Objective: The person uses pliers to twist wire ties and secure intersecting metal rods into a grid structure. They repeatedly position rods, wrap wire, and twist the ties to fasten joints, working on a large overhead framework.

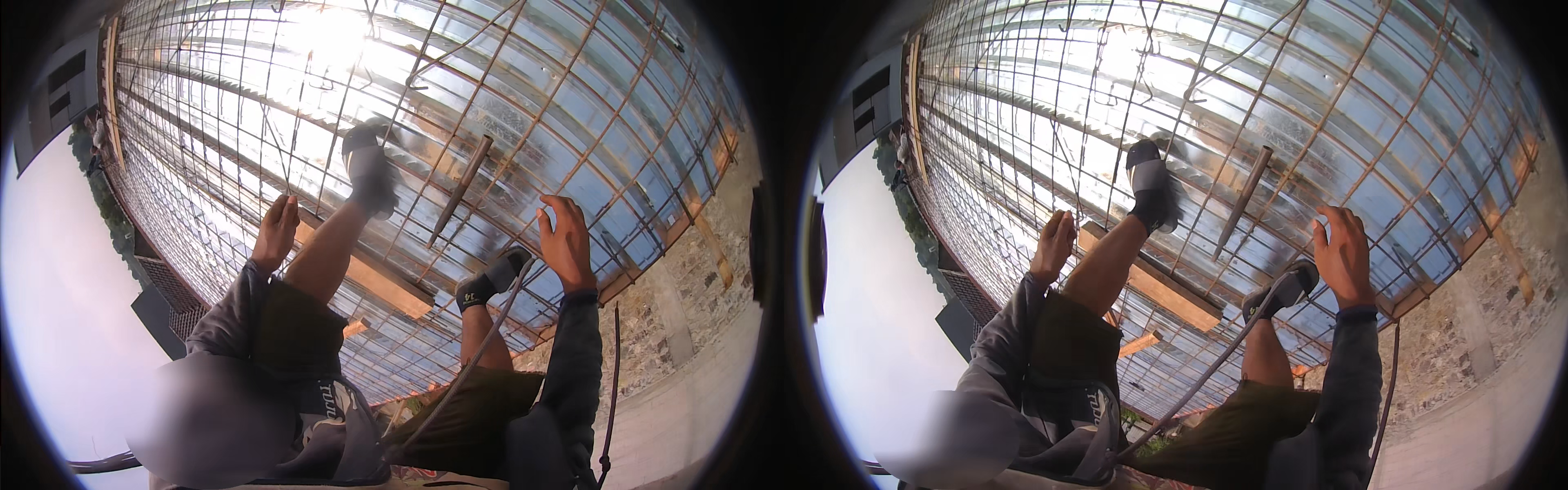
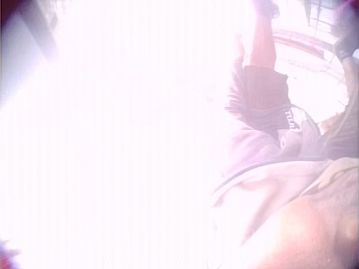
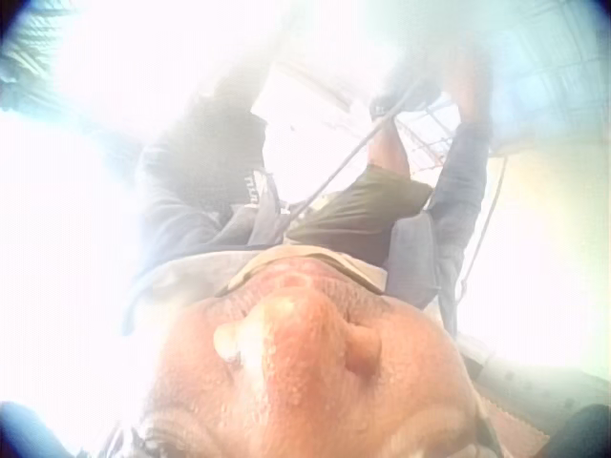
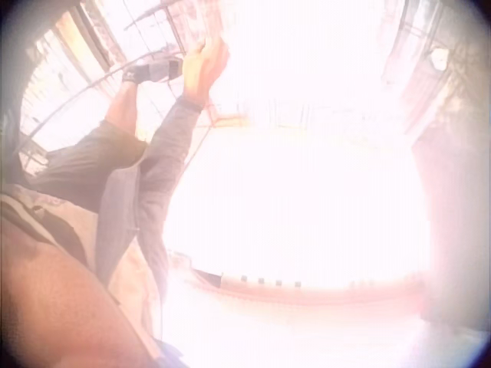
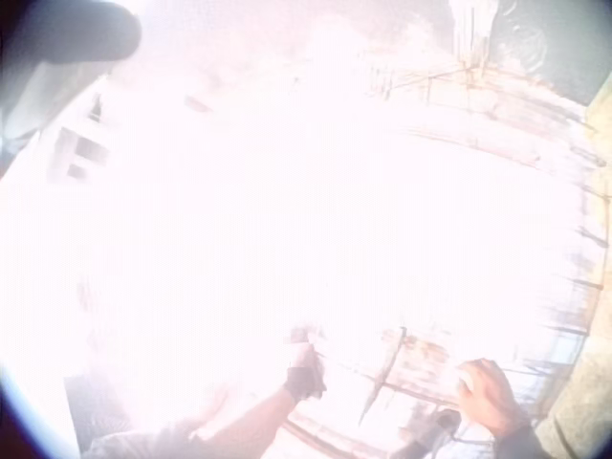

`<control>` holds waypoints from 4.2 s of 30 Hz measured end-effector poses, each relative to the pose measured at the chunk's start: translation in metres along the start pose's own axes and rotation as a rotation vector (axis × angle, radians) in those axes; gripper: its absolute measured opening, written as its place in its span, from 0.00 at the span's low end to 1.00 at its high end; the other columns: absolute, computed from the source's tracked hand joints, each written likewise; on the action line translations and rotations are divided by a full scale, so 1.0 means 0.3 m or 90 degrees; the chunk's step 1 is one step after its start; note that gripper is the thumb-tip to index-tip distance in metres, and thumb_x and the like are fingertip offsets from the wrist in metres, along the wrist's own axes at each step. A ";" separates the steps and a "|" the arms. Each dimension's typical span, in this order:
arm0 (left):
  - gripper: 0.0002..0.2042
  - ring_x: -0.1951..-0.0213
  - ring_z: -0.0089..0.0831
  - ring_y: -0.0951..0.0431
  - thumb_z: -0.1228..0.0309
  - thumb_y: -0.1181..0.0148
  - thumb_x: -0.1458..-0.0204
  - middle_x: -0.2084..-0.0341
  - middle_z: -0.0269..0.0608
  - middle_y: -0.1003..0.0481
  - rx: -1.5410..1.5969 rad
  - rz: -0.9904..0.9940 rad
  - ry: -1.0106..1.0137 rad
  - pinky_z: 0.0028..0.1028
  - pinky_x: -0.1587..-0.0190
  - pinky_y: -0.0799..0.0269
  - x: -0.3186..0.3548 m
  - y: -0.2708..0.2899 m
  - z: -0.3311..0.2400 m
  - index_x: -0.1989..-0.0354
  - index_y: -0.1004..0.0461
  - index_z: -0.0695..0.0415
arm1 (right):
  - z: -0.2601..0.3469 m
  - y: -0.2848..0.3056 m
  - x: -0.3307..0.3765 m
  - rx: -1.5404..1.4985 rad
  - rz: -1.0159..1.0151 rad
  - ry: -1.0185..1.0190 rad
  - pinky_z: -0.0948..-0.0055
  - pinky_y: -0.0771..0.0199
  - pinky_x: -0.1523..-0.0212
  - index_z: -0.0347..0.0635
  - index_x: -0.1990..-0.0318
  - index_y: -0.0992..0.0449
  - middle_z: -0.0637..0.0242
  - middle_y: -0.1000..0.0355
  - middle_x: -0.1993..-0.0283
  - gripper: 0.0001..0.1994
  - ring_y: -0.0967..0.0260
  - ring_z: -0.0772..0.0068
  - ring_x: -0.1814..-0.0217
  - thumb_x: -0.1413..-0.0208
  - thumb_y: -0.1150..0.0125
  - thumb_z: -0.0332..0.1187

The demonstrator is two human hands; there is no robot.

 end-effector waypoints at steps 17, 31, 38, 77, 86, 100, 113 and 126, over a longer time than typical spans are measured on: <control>0.33 0.50 0.48 0.14 0.44 0.36 0.33 0.53 0.61 0.15 -0.105 -0.311 0.102 0.40 0.46 0.22 -1.155 0.582 1.009 0.38 0.21 0.66 | 0.156 -0.475 -1.171 -0.639 -0.464 -0.501 0.69 0.27 0.72 0.43 0.48 0.30 0.65 0.32 0.67 0.09 0.32 0.67 0.74 0.23 0.47 0.39; 0.18 0.57 0.38 0.15 0.59 0.37 0.29 0.60 0.52 0.16 -0.048 -0.236 -0.013 0.37 0.51 0.23 -0.892 0.599 0.763 0.51 0.16 0.66 | 0.881 0.033 -1.347 -0.522 -0.299 -0.209 0.72 0.47 0.80 0.55 0.60 0.38 0.76 0.49 0.73 0.18 0.58 0.78 0.79 0.20 0.54 0.54; 0.13 0.62 0.30 0.21 0.67 0.39 0.27 0.62 0.44 0.20 0.068 -0.354 -0.029 0.31 0.57 0.26 -0.794 0.680 0.639 0.49 0.20 0.66 | 0.832 -0.450 -1.977 -0.605 -0.284 -0.338 0.62 0.27 0.66 0.48 0.51 0.33 0.66 0.37 0.66 0.18 0.38 0.67 0.71 0.19 0.60 0.52; 0.13 0.69 0.19 0.35 0.66 0.42 0.25 0.71 0.29 0.32 0.205 -0.383 0.160 0.25 0.65 0.37 -0.599 0.556 0.261 0.58 0.23 0.64 | 1.323 -0.218 -1.814 -0.530 -0.169 -0.233 0.77 0.51 0.82 0.51 0.62 0.37 0.78 0.47 0.75 0.17 0.52 0.83 0.80 0.20 0.50 0.48; 0.12 0.67 0.17 0.34 0.66 0.42 0.25 0.70 0.28 0.31 0.163 -0.421 0.119 0.24 0.64 0.36 -0.574 0.580 0.285 0.55 0.21 0.64 | 1.657 0.279 -2.129 -0.380 -0.301 0.003 0.77 0.45 0.81 0.46 0.58 0.36 0.74 0.39 0.73 0.18 0.45 0.84 0.78 0.22 0.46 0.50; 0.12 0.63 0.18 0.31 0.68 0.44 0.24 0.67 0.29 0.26 0.261 -0.511 0.212 0.24 0.57 0.32 -0.277 0.588 0.398 0.52 0.21 0.65 | 1.234 0.049 -2.912 0.401 -0.202 -0.029 0.47 0.29 0.30 0.23 0.37 0.27 0.32 0.23 0.41 0.50 0.27 0.35 0.32 0.52 0.22 0.65; 0.14 0.62 0.20 0.27 0.63 0.41 0.25 0.66 0.31 0.23 0.289 -0.480 0.342 0.28 0.59 0.31 0.082 0.440 0.465 0.52 0.20 0.63 | 1.190 -0.018 -3.002 0.528 -0.059 0.113 0.47 0.26 0.35 0.29 0.40 0.22 0.36 0.23 0.38 0.30 0.24 0.35 0.34 0.37 0.35 0.48; 0.15 0.60 0.20 0.27 0.60 0.41 0.26 0.64 0.31 0.23 0.284 -0.465 0.380 0.29 0.54 0.28 0.198 0.308 0.485 0.51 0.18 0.62 | 1.459 0.025 -2.711 -0.281 0.060 0.035 0.70 0.40 0.77 0.45 0.57 0.34 0.72 0.35 0.72 0.11 0.41 0.77 0.78 0.22 0.43 0.40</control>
Point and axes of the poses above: each hand's wrist, its own x-axis away from the middle knuckle, its own y-axis out of the back of the hand, z = x × y, the point moved 8 cm from there along -x, towards the middle knuckle
